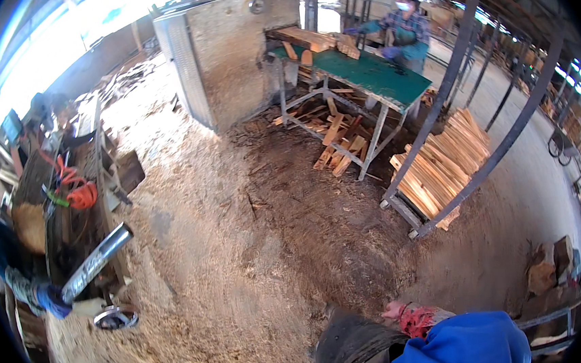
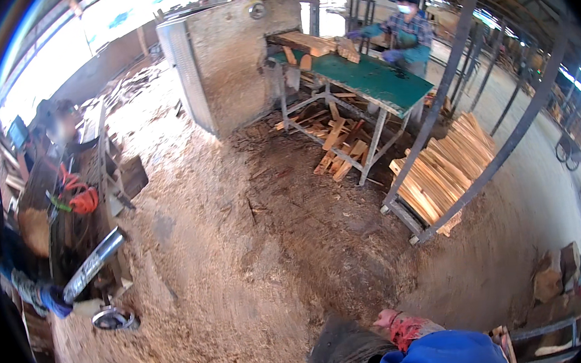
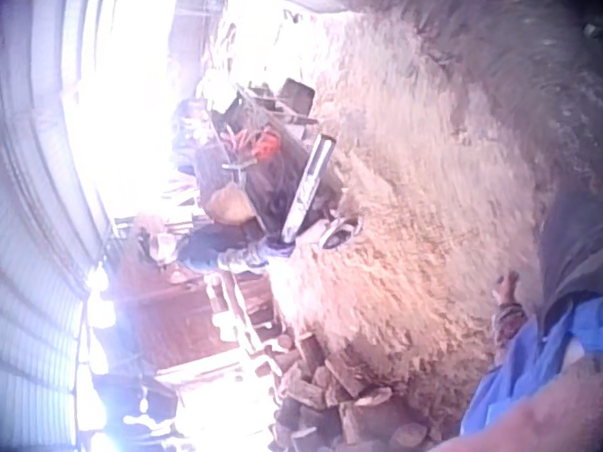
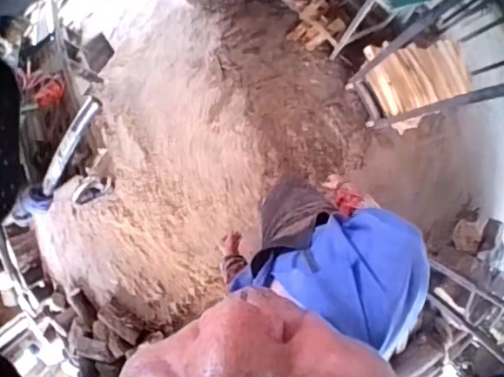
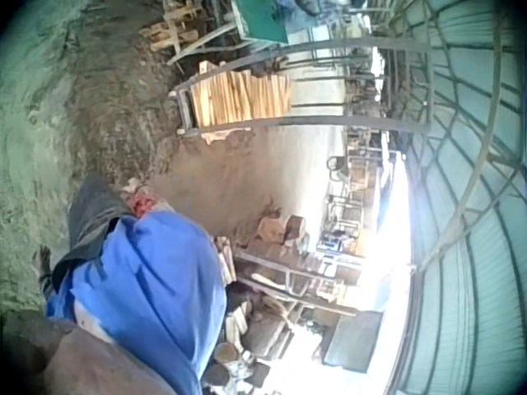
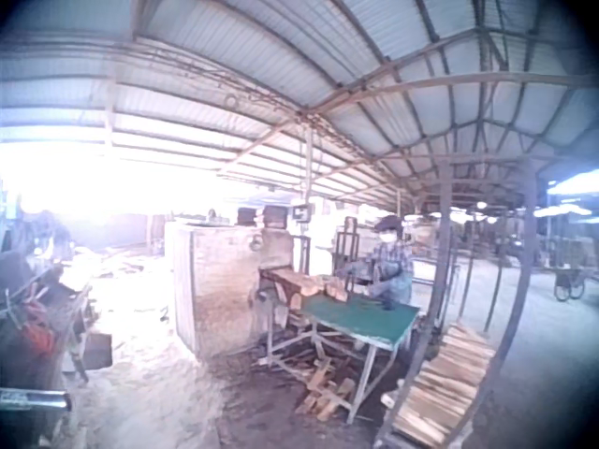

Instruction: The person picks up split wood planks from a green table and stacks them against a pile of logs. The person repeatedly gathers planks by hand and places them in a vertical stack, while another worker arranges planks on the table.

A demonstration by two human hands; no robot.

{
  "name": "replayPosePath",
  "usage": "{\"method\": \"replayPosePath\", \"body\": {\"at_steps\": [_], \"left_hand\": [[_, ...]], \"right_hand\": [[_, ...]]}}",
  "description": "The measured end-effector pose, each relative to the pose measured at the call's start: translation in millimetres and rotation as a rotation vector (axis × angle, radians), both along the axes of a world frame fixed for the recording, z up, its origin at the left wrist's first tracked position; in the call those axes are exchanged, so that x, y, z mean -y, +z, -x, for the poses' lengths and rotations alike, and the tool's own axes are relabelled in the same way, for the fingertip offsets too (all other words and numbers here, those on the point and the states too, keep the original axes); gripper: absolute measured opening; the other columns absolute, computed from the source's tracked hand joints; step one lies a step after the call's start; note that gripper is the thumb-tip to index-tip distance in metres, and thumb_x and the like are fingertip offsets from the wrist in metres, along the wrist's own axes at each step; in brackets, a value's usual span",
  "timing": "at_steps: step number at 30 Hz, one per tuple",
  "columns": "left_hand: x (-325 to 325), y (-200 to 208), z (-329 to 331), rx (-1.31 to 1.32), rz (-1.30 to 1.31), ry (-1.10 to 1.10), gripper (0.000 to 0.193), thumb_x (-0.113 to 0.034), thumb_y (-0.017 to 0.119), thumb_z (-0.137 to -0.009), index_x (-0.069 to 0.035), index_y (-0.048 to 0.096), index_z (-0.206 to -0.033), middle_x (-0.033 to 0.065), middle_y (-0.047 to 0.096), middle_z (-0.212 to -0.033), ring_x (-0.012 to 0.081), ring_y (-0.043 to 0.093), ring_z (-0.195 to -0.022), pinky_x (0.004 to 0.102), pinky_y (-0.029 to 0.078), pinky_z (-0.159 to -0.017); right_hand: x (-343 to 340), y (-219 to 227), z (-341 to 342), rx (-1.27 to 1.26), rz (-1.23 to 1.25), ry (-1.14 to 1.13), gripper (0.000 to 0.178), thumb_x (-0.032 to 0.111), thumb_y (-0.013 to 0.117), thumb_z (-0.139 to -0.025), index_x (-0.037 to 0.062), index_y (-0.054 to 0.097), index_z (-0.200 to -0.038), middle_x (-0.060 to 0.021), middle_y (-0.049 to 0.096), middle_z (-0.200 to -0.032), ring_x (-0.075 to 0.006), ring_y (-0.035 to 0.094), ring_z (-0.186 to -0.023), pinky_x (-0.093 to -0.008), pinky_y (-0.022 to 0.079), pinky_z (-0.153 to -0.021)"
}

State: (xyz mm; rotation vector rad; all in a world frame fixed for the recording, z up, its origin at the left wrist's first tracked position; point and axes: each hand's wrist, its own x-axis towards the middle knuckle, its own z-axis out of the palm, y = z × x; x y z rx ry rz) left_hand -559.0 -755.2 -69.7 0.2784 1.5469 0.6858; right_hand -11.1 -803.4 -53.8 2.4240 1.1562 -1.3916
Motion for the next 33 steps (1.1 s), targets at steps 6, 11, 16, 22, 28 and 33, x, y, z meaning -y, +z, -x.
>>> {"method": "replayPosePath", "body": {"at_steps": [6, 11, 16, 22, 28, 33], "left_hand": [[-105.1, 4.0, -57.8, 0.037, -0.007, -0.182, 0.025, -0.014, 0.071, -0.087, 0.004, 0.062, -0.1, 0.0157, 0.068, -0.085, 0.0267, 0.07, -0.08, 0.037, 0.06, -0.073], [-176.3, 3.5, -122.6, 0.078, -0.018, -0.309, 0.03, -0.024, 0.071, -0.087, 0.002, 0.064, -0.101, 0.0124, 0.069, -0.085, 0.0217, 0.069, -0.078, 0.0333, 0.056, -0.066], [-242.3, 23.4, -167.1, 0.01, -0.01, -0.344, 0.036, -0.032, 0.07, -0.089, 0.0, 0.064, -0.104, 0.0109, 0.07, -0.088, 0.0184, 0.067, -0.077, 0.0264, 0.048, -0.062], [-309.9, 52.0, -199.0, -0.022, 0.054, -0.316, 0.036, -0.03, 0.069, -0.089, 0.001, 0.062, -0.104, 0.0112, 0.069, -0.089, 0.02, 0.067, -0.077, 0.0301, 0.052, -0.065], [-411.4, 33.3, -211.0, -0.017, 0.107, -0.336, 0.029, -0.024, 0.067, -0.089, 0.002, 0.06, -0.1, 0.012, 0.068, -0.085, 0.0213, 0.067, -0.073, 0.0329, 0.054, -0.062], [-531.1, 19.9, -216.4, -0.004, 0.072, -0.345, 0.024, -0.019, 0.066, -0.089, 0.003, 0.059, -0.097, 0.0127, 0.067, -0.082, 0.0223, 0.067, -0.07, 0.0352, 0.056, -0.06]], "right_hand": [[4.3, -30.9, -30.3, -0.245, -0.005, -0.195, 0.036, 0.041, 0.061, -0.089, 0.0072, 0.063, -0.078, -0.0049, 0.057, -0.059, -0.0171, 0.053, -0.046, -0.0324, 0.042, -0.042], [-58.2, -16.2, -66.8, -0.289, -0.005, -0.544, 0.025, 0.031, 0.065, -0.089, 0.0085, 0.062, -0.079, -0.0009, 0.053, -0.058, -0.0142, 0.051, -0.049, -0.0313, 0.039, -0.042], [-161.2, 3.3, -129.3, -0.195, -0.034, -0.307, 0.029, 0.034, 0.069, -0.084, 0.0051, 0.065, -0.085, -0.0031, 0.062, -0.067, -0.015, 0.057, -0.054, -0.033, 0.044, -0.047], [-280.8, 6.2, -167.5, -0.088, -0.158, -0.277, 0.039, 0.043, 0.066, -0.081, 0.0081, 0.07, -0.098, -0.0114, 0.071, -0.088, -0.0267, 0.067, -0.083, -0.0403, 0.052, -0.073], [-370.7, 7.8, -153.9, -0.021, -0.232, -0.35, 0.039, 0.039, 0.069, -0.081, 0.0082, 0.07, -0.105, -0.0091, 0.071, -0.089, -0.0207, 0.068, -0.077, -0.036, 0.054, -0.07], [-392.9, 20.2, -138.7, -0.286, -0.182, -0.701, 0.038, 0.033, 0.068, -0.086, 0.0069, 0.065, -0.113, -0.006, 0.068, -0.083, -0.0142, 0.061, -0.062, -0.0303, 0.05, -0.054]]}}
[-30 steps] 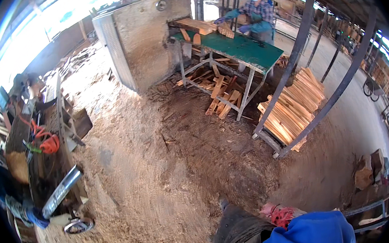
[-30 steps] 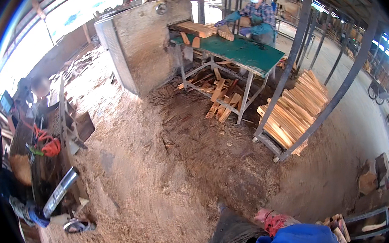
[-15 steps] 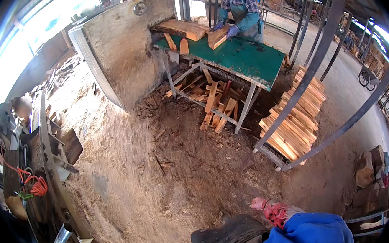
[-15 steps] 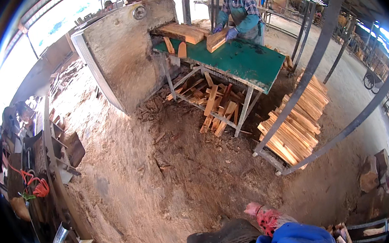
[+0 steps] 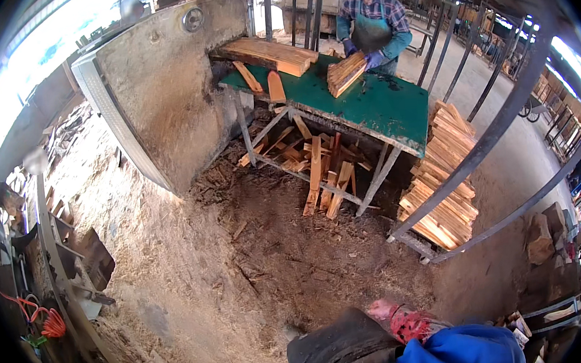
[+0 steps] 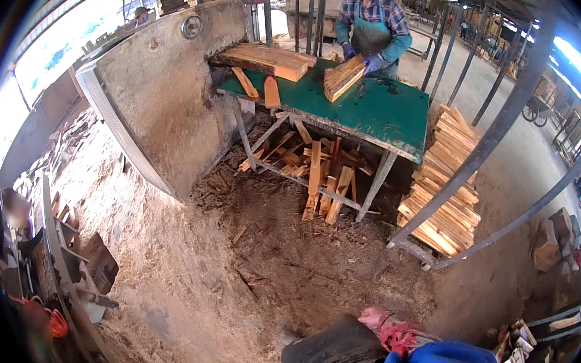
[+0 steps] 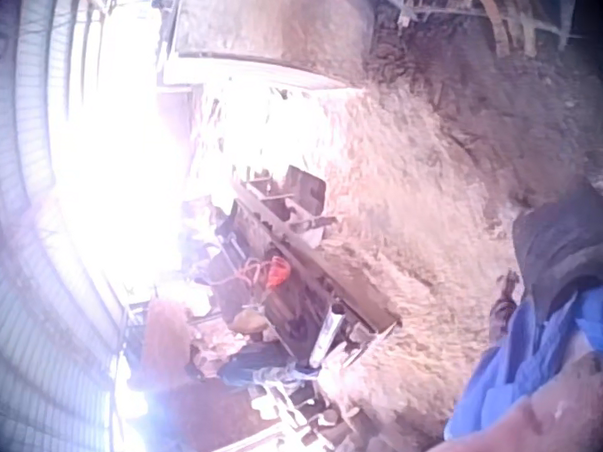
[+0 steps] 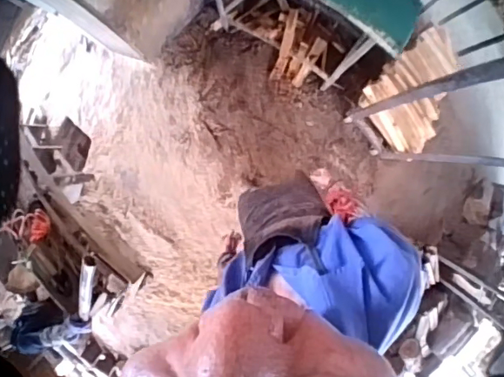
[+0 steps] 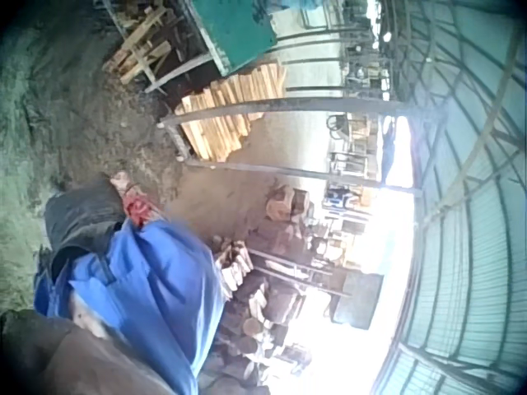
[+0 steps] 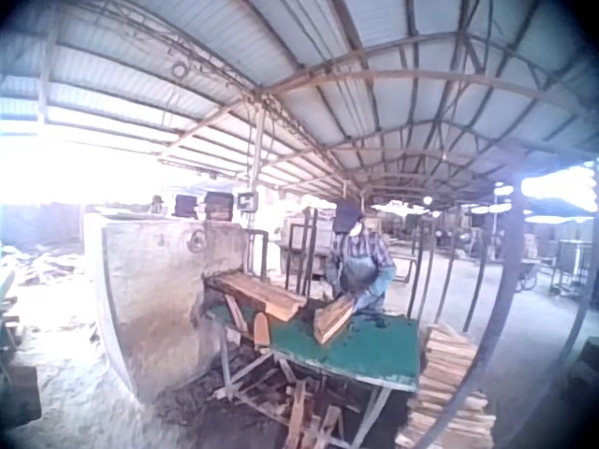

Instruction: The person picks up split wood planks from a green table and stacks them against a pile of logs. The person repeatedly gathers planks by hand and places them in a vertical stack, while another worker arranges planks on the table.

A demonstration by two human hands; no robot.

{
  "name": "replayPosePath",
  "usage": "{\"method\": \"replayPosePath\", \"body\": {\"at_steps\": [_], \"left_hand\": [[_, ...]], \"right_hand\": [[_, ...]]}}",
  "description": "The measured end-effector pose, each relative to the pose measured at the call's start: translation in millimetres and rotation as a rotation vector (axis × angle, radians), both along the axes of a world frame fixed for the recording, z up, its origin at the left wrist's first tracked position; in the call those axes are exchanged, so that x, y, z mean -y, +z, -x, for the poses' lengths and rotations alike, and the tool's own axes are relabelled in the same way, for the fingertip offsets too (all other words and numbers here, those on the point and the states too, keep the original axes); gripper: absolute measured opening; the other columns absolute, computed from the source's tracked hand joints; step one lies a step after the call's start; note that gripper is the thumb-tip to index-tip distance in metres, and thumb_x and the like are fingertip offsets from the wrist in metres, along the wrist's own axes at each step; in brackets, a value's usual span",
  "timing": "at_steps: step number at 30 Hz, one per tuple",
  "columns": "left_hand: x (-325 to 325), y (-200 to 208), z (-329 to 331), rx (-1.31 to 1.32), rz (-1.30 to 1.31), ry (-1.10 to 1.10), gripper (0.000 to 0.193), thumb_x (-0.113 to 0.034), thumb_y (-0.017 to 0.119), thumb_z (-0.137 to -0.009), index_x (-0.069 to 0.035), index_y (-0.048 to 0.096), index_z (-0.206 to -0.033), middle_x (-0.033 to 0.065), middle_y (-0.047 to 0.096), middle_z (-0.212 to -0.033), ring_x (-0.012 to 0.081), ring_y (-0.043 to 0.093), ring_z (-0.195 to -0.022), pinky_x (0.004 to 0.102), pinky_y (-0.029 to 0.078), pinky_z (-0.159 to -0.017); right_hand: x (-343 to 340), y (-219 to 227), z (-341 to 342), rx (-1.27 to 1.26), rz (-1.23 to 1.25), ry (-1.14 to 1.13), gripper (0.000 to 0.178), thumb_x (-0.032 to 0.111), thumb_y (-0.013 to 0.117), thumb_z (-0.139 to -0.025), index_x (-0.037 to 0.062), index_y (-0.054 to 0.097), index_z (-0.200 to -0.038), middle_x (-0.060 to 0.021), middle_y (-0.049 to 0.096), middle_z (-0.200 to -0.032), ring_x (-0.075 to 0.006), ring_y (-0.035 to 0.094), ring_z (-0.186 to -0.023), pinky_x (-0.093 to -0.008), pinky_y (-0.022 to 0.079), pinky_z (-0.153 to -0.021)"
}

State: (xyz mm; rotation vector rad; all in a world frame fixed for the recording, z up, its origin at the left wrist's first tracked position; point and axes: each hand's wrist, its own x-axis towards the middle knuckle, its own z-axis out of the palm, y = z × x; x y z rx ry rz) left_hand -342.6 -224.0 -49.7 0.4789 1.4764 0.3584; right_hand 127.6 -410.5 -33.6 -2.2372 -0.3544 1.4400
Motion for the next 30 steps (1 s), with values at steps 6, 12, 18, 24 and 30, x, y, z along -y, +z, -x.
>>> {"method": "replayPosePath", "body": {"at_steps": [6, 12, 18, 24, 30], "left_hand": [[-183.0, 17.3, -38.9, 0.04, -0.201, 0.054, 0.018, -0.013, 0.064, -0.089, 0.003, 0.058, -0.093, 0.0135, 0.065, -0.077, 0.0236, 0.067, -0.067, 0.038, 0.058, -0.058], [-292.3, 63.6, -154.5, 0.205, -0.233, 0.01, 0.02, -0.011, 0.062, -0.092, 0.004, 0.055, -0.101, 0.0161, 0.067, -0.085, 0.0264, 0.069, -0.072, 0.0357, 0.06, -0.063], [-312.9, 65.1, -238.4, 0.149, -0.172, -0.064, 0.026, -0.013, 0.065, -0.088, 0.008, 0.061, -0.102, 0.0162, 0.069, -0.085, 0.0222, 0.067, -0.066, 0.0312, 0.055, -0.058], [-303.7, 29.5, -234.6, 0.109, -0.026, 0.02, 0.053, -0.03, 0.073, -0.087, -0.005, 0.045, -0.123, 0.0207, 0.064, -0.107, 0.0321, 0.067, -0.097, 0.0395, 0.056, -0.086], [-344.1, 18.1, -250.5, 0.012, 0.024, -0.068, 0.044, -0.028, 0.073, -0.087, -0.007, 0.047, -0.116, 0.0151, 0.064, -0.099, 0.0265, 0.063, -0.089, 0.0374, 0.053, -0.075]], "right_hand": [[-16.1, 3.0, -6.5, -0.075, 0.028, -0.321, 0.025, 0.03, 0.069, -0.086, 0.0071, 0.065, -0.095, -0.0024, 0.065, -0.074, -0.0121, 0.06, -0.059, -0.03, 0.049, -0.05], [-88.9, 3.6, -55.4, -0.151, 0.022, -0.477, 0.021, 0.028, 0.07, -0.088, 0.009, 0.063, -0.09, -0.0005, 0.062, -0.071, -0.011, 0.059, -0.061, -0.0288, 0.05, -0.051], [-245.3, 29.1, -164.3, -0.102, -0.273, -0.278, 0.028, 0.031, 0.068, -0.089, 0.0097, 0.059, -0.073, 0.0007, 0.057, -0.059, -0.011, 0.053, -0.049, -0.0293, 0.04, -0.043], [-432.5, 100.9, -285.1, 0.35, -0.497, -0.01, 0.036, 0.037, 0.07, -0.087, 0.0014, 0.066, -0.087, -0.0064, 0.06, -0.067, -0.0184, 0.06, -0.063, -0.0367, 0.049, -0.059], [-568.6, 171.6, -349.4, -0.082, -0.661, -0.427, 0.075, 0.039, 0.066, -0.092, -0.0075, 0.036, -0.142, -0.0127, 0.062, -0.112, -0.0187, 0.062, -0.096, -0.0328, 0.054, -0.081]]}}
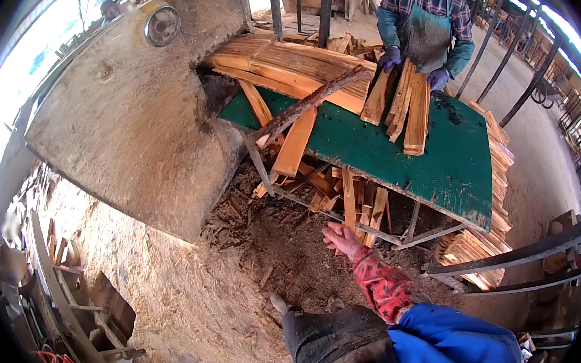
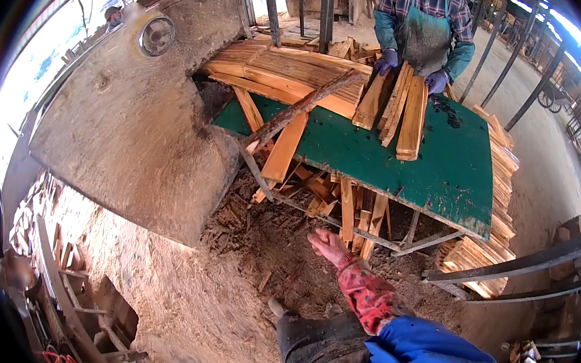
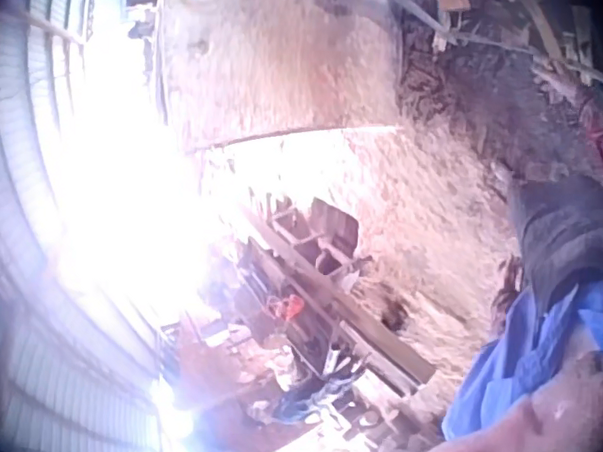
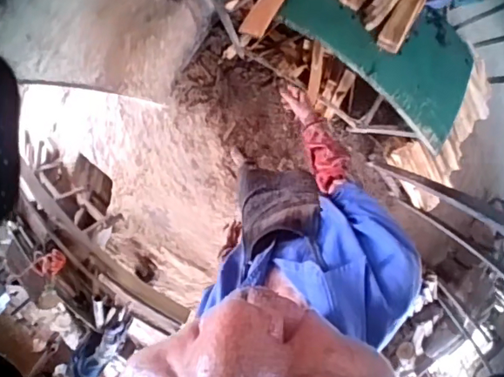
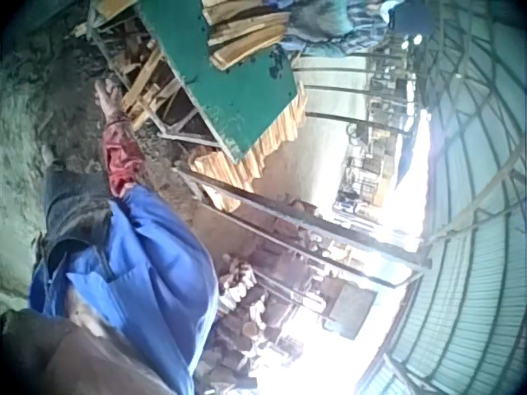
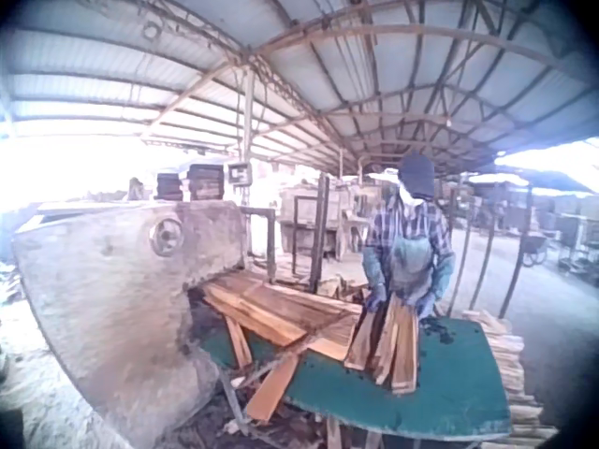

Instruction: The person picks up split wood planks from a green table and stacks them against a pile of logs. The person repeatedly gathers planks by hand and places them in a vertical stack, while another worker arranges planks on the table.

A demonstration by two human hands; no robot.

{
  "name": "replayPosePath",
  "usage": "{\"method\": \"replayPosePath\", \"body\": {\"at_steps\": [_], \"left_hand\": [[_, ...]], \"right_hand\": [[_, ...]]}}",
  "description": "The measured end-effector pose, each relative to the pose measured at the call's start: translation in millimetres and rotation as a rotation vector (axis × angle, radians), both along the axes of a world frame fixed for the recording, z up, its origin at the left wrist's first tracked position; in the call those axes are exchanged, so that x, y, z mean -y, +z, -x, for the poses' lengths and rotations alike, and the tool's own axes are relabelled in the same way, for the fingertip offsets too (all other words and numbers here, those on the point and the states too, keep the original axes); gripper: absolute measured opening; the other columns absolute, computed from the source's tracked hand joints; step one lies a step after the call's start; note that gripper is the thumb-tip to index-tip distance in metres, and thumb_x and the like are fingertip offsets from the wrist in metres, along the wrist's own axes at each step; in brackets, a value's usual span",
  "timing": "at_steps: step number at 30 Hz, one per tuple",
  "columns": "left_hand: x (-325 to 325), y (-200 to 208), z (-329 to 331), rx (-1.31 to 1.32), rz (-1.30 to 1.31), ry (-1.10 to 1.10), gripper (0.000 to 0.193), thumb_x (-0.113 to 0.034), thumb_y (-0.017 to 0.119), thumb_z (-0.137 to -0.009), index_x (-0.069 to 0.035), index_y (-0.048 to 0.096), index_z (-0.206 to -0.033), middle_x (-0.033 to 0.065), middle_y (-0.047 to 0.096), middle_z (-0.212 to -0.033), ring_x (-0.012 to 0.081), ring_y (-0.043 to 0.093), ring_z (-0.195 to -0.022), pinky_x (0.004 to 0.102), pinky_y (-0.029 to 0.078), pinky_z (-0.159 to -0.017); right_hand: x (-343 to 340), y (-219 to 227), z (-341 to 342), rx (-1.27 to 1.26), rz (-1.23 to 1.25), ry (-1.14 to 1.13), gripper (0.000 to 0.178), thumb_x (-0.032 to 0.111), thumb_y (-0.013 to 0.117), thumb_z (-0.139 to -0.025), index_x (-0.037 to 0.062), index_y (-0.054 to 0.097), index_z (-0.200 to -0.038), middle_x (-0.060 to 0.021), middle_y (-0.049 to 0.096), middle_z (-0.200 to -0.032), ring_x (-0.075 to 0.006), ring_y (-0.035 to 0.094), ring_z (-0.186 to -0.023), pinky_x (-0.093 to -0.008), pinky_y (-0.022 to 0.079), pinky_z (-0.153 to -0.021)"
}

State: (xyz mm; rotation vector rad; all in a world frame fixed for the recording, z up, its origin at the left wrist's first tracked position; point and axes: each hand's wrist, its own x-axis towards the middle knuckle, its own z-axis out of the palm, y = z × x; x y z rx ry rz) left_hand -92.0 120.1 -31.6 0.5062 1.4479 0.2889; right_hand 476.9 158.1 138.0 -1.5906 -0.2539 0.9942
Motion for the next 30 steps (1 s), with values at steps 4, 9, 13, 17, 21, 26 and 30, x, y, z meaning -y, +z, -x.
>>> {"method": "replayPosePath", "body": {"at_steps": [4, 9, 13, 17, 21, 26, 30], "left_hand": [[-61.2, 2.7, -29.4, 0.005, -0.009, -0.092, 0.032, -0.027, 0.073, -0.087, -0.007, 0.054, -0.104, 0.0112, 0.064, -0.088, 0.022, 0.061, -0.079, 0.0349, 0.051, -0.067], [-178.7, 15.8, -74.2, 0.056, -0.086, -0.277, 0.022, -0.027, 0.072, -0.088, -0.006, 0.062, -0.089, 0.0064, 0.064, -0.075, 0.0165, 0.058, -0.066, 0.0317, 0.048, -0.057], [-306.6, 44.4, -137.7, 0.014, -0.314, -0.517, 0.02, -0.013, 0.067, -0.087, 0.004, 0.063, -0.095, 0.013, 0.069, -0.082, 0.0189, 0.065, -0.063, 0.0296, 0.053, -0.058], [-415.0, 89.8, -254.0, 0.272, -0.571, -0.471, 0.019, -0.016, 0.07, -0.084, 0.002, 0.063, -0.087, 0.003, 0.06, -0.071, 0.0115, 0.057, -0.062, 0.0268, 0.047, -0.054], [-475.5, 150.6, -395.5, 0.192, -0.827, -0.84, 0.027, -0.013, 0.071, -0.086, 0.003, 0.06, -0.105, 0.0029, 0.062, -0.083, 0.0119, 0.059, -0.076, 0.0238, 0.05, -0.068], [-470.7, 214.3, -540.3, 0.305, -1.017, -0.909, 0.05, -0.017, 0.071, -0.087, 0.002, 0.05, -0.128, 0.0186, 0.058, -0.12, 0.0233, 0.059, -0.107, 0.0291, 0.054, -0.084], [-469.0, 233.9, -622.5, 0.403, -1.17, -0.991, 0.06, -0.023, 0.073, -0.085, 0.003, 0.047, -0.133, 0.0232, 0.05, -0.133, 0.0308, 0.052, -0.122, 0.0362, 0.05, -0.094]], "right_hand": [[-72.6, 2.5, -35.8, -0.014, -0.072, -0.173, 0.085, 0.045, 0.068, -0.089, -0.0054, 0.031, -0.146, -0.0139, 0.06, -0.12, -0.0206, 0.062, -0.1, -0.0335, 0.053, -0.084], [-125.4, 5.6, -70.9, -0.02, -0.065, -0.251, 0.09, 0.048, 0.069, -0.087, -0.003, 0.027, -0.149, -0.0125, 0.059, -0.116, -0.0223, 0.062, -0.1, -0.0387, 0.053, -0.086], [-161.4, 11.1, -83.6, -0.036, -0.126, -0.317, 0.09, 0.045, 0.07, -0.087, -0.0022, 0.025, -0.149, -0.0193, 0.052, -0.132, -0.0313, 0.06, -0.11, -0.0471, 0.052, -0.093], [-178.5, 10.2, -92.3, -0.095, -0.206, -0.39, 0.087, 0.041, 0.071, -0.088, -0.0015, 0.026, -0.149, -0.0224, 0.045, -0.141, -0.0353, 0.057, -0.117, -0.0469, 0.053, -0.093], [-186.9, 8.6, -109.8, -0.143, -0.216, -0.444, 0.065, 0.031, 0.07, -0.09, -0.0002, 0.042, -0.139, -0.0165, 0.055, -0.129, -0.0301, 0.061, -0.112, -0.044, 0.055, -0.09], [-200.1, 11.3, -122.1, -0.215, -0.359, -0.491, 0.046, 0.023, 0.065, -0.093, 0.001, 0.052, -0.131, -0.0096, 0.062, -0.118, -0.024, 0.065, -0.105, -0.0406, 0.056, -0.085], [-201.9, 17.0, -121.2, -0.242, -0.406, -0.471, 0.039, 0.017, 0.059, -0.095, -0.0003, 0.052, -0.13, -0.009, 0.064, -0.114, -0.0245, 0.067, -0.098, -0.0403, 0.056, -0.083]]}}
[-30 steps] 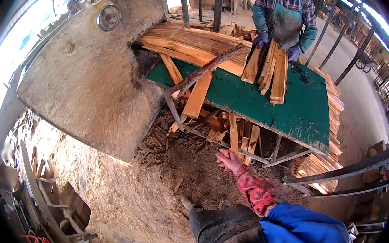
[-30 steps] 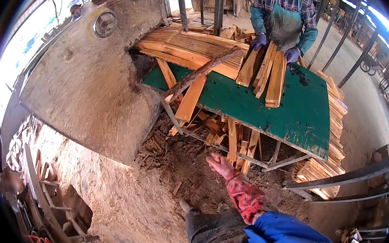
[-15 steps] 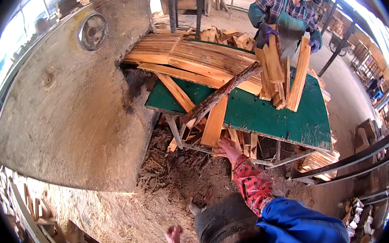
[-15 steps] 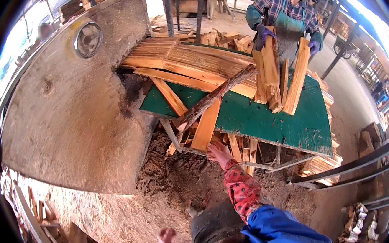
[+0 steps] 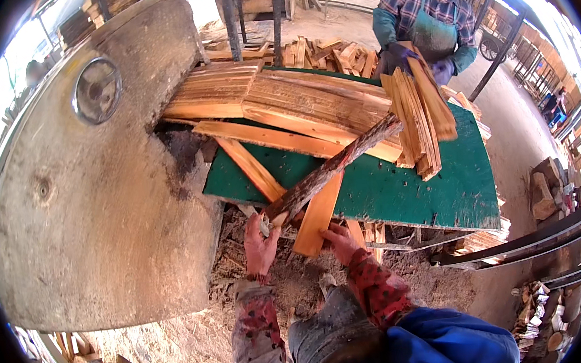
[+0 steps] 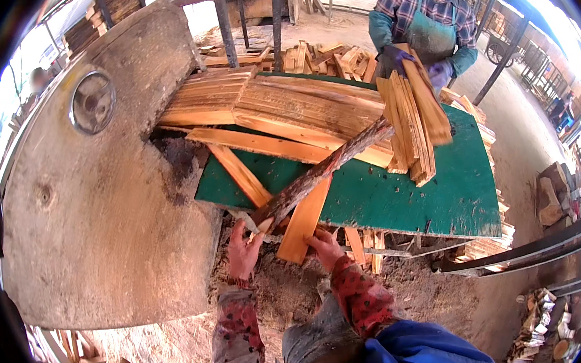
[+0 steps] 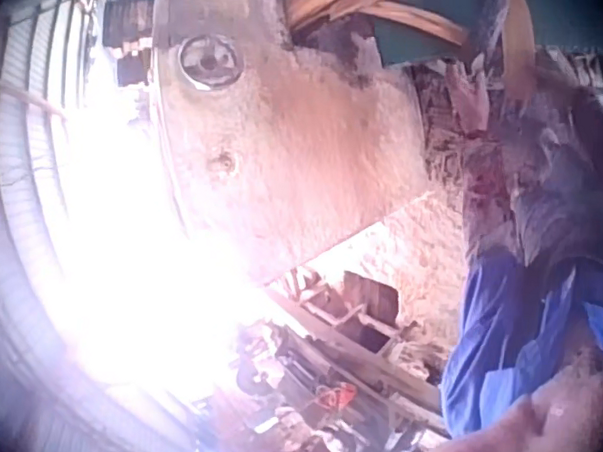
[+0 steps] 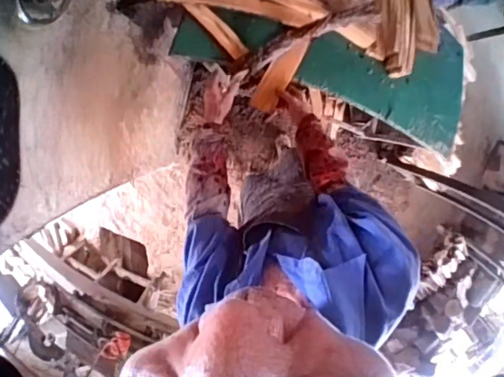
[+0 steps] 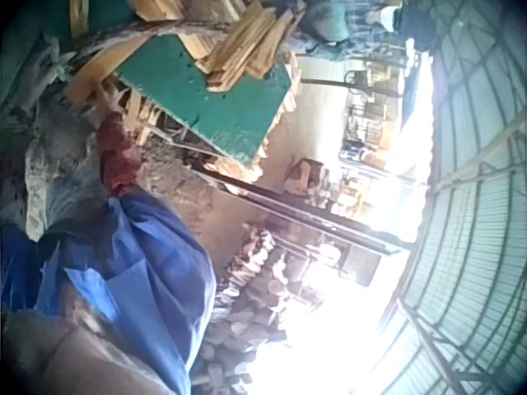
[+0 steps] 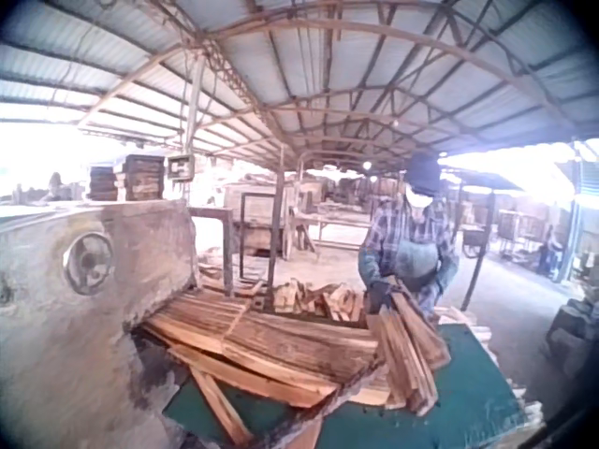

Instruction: The person picks up split wood planks from a green table and stacks them against a pile of logs. The person repeatedly gathers planks by hand and places them in a vertical stack, while another worker arranges planks on the table.

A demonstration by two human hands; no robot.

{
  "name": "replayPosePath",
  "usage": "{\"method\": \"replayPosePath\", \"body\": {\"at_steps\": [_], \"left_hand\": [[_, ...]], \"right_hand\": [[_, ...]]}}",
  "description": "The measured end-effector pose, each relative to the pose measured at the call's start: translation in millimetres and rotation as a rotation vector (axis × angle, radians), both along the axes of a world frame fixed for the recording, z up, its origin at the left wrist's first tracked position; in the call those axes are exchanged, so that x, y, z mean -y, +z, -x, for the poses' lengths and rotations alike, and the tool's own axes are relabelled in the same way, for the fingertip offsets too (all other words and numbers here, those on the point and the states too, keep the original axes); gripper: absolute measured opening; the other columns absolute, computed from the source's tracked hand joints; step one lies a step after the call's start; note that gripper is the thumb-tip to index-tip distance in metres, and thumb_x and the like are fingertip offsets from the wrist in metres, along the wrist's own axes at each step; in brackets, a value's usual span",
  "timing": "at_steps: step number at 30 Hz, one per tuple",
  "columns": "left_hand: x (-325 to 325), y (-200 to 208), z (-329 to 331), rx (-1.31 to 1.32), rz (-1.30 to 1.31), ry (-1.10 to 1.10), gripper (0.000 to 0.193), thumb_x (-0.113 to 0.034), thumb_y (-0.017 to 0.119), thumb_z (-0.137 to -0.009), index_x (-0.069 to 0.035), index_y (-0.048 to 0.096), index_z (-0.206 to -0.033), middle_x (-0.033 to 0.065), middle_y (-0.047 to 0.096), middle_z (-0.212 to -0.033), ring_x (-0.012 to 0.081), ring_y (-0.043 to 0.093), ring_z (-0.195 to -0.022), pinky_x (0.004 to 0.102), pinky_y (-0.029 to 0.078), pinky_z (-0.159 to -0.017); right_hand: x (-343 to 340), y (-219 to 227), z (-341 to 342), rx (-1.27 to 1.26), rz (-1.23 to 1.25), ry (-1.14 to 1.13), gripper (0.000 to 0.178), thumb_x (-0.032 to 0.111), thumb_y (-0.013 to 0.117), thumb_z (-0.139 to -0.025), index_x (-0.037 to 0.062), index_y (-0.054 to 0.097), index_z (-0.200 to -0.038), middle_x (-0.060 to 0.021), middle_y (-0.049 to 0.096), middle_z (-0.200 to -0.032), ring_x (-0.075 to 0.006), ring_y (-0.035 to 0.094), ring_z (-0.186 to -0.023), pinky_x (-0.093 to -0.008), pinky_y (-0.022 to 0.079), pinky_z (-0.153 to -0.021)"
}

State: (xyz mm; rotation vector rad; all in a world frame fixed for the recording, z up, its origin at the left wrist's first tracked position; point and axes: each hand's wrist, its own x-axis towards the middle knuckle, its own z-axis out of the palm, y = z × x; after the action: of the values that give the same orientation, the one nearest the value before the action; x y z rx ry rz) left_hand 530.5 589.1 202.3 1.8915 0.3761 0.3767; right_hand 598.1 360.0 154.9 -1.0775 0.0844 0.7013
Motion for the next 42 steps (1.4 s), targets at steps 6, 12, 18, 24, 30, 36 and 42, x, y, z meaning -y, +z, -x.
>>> {"method": "replayPosePath", "body": {"at_steps": [6, 12, 18, 24, 30, 36, 42], "left_hand": [[-4.9, -12.5, -65.0, -0.145, -0.143, -0.029, 0.065, -0.023, 0.077, -0.08, 0.006, 0.048, -0.13, 0.025, 0.048, -0.134, 0.0366, 0.048, -0.124, 0.0409, 0.049, -0.095], [8.1, -2.0, -39.8, -0.198, 0.021, -0.05, 0.047, -0.019, 0.08, -0.077, 0.003, 0.062, -0.115, 0.0132, 0.065, -0.1, 0.0244, 0.064, -0.092, 0.0358, 0.053, -0.08], [68.0, 10.0, 25.1, -0.177, 0.066, 0.033, 0.045, -0.021, 0.08, -0.075, 0.002, 0.064, -0.11, 0.0136, 0.069, -0.098, 0.0182, 0.064, -0.091, 0.0329, 0.052, -0.079], [68.7, -2.8, 38.8, -0.358, 0.366, -0.046, 0.037, -0.021, 0.077, -0.08, 0.003, 0.065, -0.104, 0.0114, 0.07, -0.093, 0.0159, 0.065, -0.085, 0.0305, 0.053, -0.076], [38.3, -18.2, -21.1, -0.111, 0.639, 0.291, 0.025, -0.023, 0.073, -0.087, -0.001, 0.062, -0.09, -0.0004, 0.06, -0.08, 0.0066, 0.053, -0.071, 0.0258, 0.046, -0.062], [30.7, -18.7, -61.4, -0.241, 0.845, 0.393, 0.022, -0.019, 0.075, -0.084, -0.002, 0.062, -0.091, -0.0071, 0.048, -0.075, 0.0029, 0.037, -0.06, 0.0223, 0.031, -0.052], [21.1, -28.7, -69.1, -0.021, 0.733, 0.378, 0.027, -0.012, 0.075, -0.081, 0.003, 0.066, -0.102, 0.0046, 0.068, -0.089, 0.0127, 0.062, -0.073, 0.0281, 0.049, -0.063]], "right_hand": [[4.0, 8.8, -2.4, -0.064, -0.005, 0.097, 0.037, 0.013, 0.058, -0.095, -0.0045, 0.053, -0.128, -0.0123, 0.065, -0.112, -0.0237, 0.068, -0.095, -0.038, 0.056, -0.084], [6.8, 13.2, -7.5, -0.133, -0.037, 0.089, 0.03, 0.016, 0.059, -0.096, -0.0034, 0.056, -0.119, -0.0084, 0.064, -0.105, -0.022, 0.067, -0.091, -0.0377, 0.056, -0.082], [26.2, 16.2, -4.5, -0.194, 0.015, -0.019, 0.041, 0.037, 0.068, -0.09, 0.0025, 0.059, -0.112, -0.004, 0.063, -0.094, -0.0156, 0.063, -0.08, -0.0309, 0.053, -0.072], [29.7, 24.8, -8.5, -0.145, 0.267, -0.087, 0.031, 0.032, 0.072, -0.086, 0.0062, 0.063, -0.101, 0.0005, 0.062, -0.088, -0.0096, 0.056, -0.074, -0.0257, 0.042, -0.062], [69.3, 49.8, -7.7, -0.114, 0.359, -0.096, 0.039, 0.019, 0.071, -0.085, -0.0058, 0.062, -0.114, -0.0081, 0.067, -0.099, -0.0177, 0.063, -0.09, -0.03, 0.05, -0.083], [156.6, 89.4, -20.6, 0.056, 0.437, -0.047, 0.025, 0.015, 0.069, -0.083, -0.0036, 0.065, -0.099, -0.0051, 0.067, -0.087, -0.0138, 0.063, -0.077, -0.0292, 0.051, -0.069], [197.5, 103.3, 4.3, 0.263, 1.029, 0.085, 0.026, 0.01, 0.069, -0.082, -0.0033, 0.065, -0.104, -0.0053, 0.069, -0.091, -0.0111, 0.063, -0.082, -0.0288, 0.052, -0.073]]}}
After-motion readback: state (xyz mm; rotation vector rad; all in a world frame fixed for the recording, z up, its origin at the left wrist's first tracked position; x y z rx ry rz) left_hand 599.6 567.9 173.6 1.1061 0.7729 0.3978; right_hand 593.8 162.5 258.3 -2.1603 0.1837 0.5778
